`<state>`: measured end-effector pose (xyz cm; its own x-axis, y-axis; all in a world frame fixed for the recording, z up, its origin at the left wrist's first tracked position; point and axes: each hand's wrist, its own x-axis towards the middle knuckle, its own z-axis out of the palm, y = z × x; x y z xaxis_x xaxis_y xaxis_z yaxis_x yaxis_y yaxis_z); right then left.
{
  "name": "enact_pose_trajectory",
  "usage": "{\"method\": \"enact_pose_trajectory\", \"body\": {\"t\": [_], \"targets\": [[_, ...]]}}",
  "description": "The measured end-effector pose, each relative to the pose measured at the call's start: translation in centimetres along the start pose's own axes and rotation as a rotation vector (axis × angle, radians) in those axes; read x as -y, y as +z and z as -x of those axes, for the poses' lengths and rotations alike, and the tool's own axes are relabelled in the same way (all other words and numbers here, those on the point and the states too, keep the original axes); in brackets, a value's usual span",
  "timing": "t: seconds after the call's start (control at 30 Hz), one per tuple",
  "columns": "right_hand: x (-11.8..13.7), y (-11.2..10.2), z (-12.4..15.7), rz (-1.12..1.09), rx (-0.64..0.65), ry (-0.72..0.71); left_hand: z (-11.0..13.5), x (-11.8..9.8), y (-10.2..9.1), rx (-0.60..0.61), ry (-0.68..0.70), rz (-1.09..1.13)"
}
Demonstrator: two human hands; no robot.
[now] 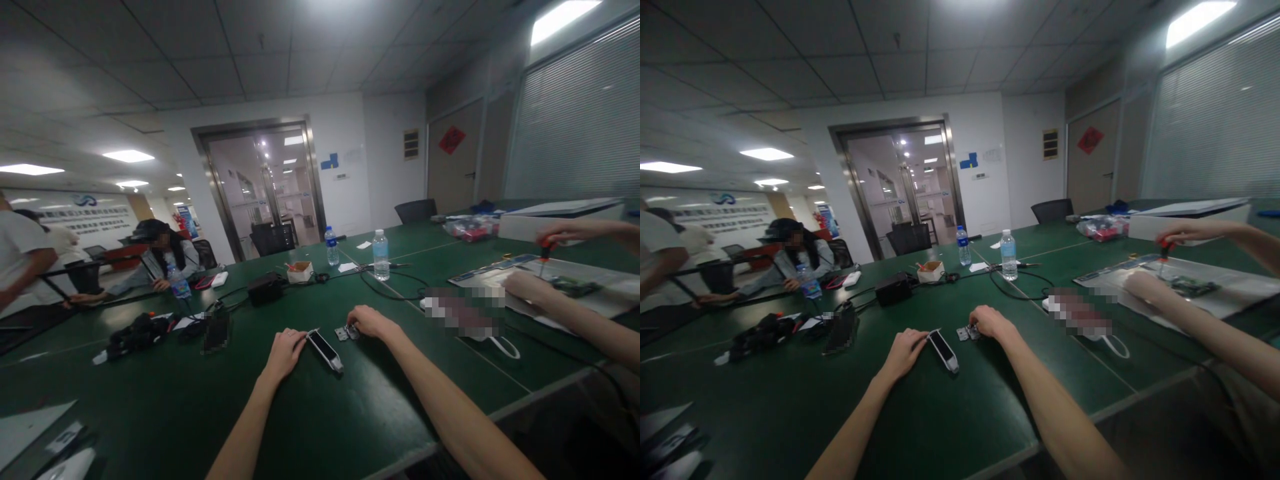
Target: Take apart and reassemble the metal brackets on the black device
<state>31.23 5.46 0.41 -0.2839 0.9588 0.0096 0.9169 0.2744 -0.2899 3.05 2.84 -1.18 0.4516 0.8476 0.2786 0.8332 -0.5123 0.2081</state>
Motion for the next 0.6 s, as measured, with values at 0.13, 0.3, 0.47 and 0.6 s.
{"method": "enact_pose_trajectory", "body": {"t": [0.13,0.3,0.47,0.6], "targets": [[-0.16,0.20,-0.20,-0.007,-0.005,0.015,0.07,0.15,0.00,-0.007,0.000,0.009],[-0.15,0.29,-0.14,0.009,-0.015,0.001,0.26,-0.05,-0.25,-0.011,0.005,0.027],[0.16,0.13,0.11,0.035,-0.012,-0.003,0.39,-0.02,-0.21,-0.008,0.029,0.044],[0.12,0.09,0.15,0.039,-0.010,-0.019,0.38,0.31,0.15,-0.002,0.034,0.045]]}}
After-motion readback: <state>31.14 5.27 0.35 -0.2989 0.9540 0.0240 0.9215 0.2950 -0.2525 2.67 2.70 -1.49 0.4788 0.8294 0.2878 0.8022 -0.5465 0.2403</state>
